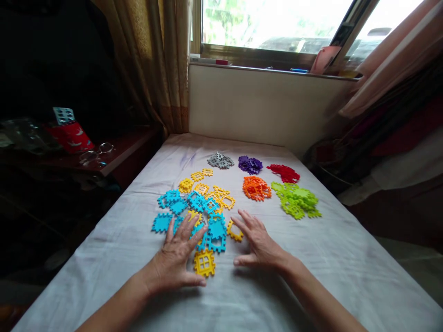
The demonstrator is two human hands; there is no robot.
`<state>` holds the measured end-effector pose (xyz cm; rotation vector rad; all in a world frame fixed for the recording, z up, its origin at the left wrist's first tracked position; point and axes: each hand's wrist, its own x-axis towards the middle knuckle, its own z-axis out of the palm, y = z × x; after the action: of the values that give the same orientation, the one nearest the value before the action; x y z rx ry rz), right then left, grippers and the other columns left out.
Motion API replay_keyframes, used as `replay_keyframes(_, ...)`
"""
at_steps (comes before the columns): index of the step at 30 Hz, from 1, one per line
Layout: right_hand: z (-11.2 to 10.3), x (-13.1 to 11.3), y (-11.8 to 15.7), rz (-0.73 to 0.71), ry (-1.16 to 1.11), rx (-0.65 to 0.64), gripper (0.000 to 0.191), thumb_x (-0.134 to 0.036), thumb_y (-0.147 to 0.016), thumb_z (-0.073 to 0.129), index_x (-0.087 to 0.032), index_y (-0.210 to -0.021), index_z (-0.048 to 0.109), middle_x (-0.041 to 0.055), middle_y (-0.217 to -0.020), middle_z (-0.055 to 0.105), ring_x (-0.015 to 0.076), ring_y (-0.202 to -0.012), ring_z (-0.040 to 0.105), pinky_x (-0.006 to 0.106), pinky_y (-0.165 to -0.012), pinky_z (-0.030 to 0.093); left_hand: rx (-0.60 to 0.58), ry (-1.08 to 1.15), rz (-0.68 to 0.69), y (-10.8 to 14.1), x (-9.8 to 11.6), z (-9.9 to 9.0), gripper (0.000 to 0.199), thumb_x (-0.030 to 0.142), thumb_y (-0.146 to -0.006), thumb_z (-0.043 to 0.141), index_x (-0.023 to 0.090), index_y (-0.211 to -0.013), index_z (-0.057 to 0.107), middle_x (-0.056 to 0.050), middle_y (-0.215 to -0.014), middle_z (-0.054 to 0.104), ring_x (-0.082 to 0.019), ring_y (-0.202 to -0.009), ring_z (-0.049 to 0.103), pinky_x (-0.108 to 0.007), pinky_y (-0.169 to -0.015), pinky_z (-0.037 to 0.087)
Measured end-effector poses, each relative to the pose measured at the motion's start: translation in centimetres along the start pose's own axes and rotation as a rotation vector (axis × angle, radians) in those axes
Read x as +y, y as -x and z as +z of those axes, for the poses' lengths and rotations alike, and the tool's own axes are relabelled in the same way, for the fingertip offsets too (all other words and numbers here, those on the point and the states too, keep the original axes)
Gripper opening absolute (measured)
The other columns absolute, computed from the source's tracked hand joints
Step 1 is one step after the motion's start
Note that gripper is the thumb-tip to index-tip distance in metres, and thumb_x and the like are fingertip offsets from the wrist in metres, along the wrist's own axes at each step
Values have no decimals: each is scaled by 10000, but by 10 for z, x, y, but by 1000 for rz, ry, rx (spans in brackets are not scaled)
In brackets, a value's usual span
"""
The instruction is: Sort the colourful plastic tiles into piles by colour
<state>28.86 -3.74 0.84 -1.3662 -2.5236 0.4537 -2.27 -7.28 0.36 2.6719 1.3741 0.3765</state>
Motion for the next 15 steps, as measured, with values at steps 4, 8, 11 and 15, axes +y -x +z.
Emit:
replay_keyframes(4, 24, -17, -8, 12, 37, 59, 999, -672, -713, 723, -223, -1536, 379, 211, -1590, 323, 385, -1470, 289, 631, -1158, 241, 19, -27, -108, -19, 13, 9, 1037, 613, -686, 734, 353, -1561, 242, -119, -1637, 259, -395, -1506, 186, -690, -1172, 41)
replay_keyframes(8, 36, -21, -58, 28, -77, 243, 692, -430, -836, 665, -182, -1457, 489, 194, -1505, 466, 313, -1391, 438, 543, -1140, 344, 148, -90, -220, -37, -2, 9, 773, 477, -817, 643, 303, -1518, 367, -129, -1605, 334, -354, -1493, 255, -655, -1184, 115)
replay_keyframes(11, 39, -13, -85, 48, -245, 461, 503, -338, -879, 586, -193, -1360, 576, 147, -1377, 603, 249, -1287, 552, 445, -1085, 443, 287, -133, -252, -39, -19, 8, 646, 460, -867, 578, 271, -1470, 448, -129, -1551, 428, -326, -1444, 367, -591, -1194, 200)
replay_keyframes(15, 42, -2, -90, 114, -307, 688, 363, -321, -898, 523, -193, -1205, 670, 125, -1238, 687, 241, -1180, 621, 430, -1035, 485, 493, -143, -390, -33, -50, 4, 515, 450, -910, 490, 246, -1380, 538, -123, -1453, 547, -299, -1347, 496, -519, -1153, 321)
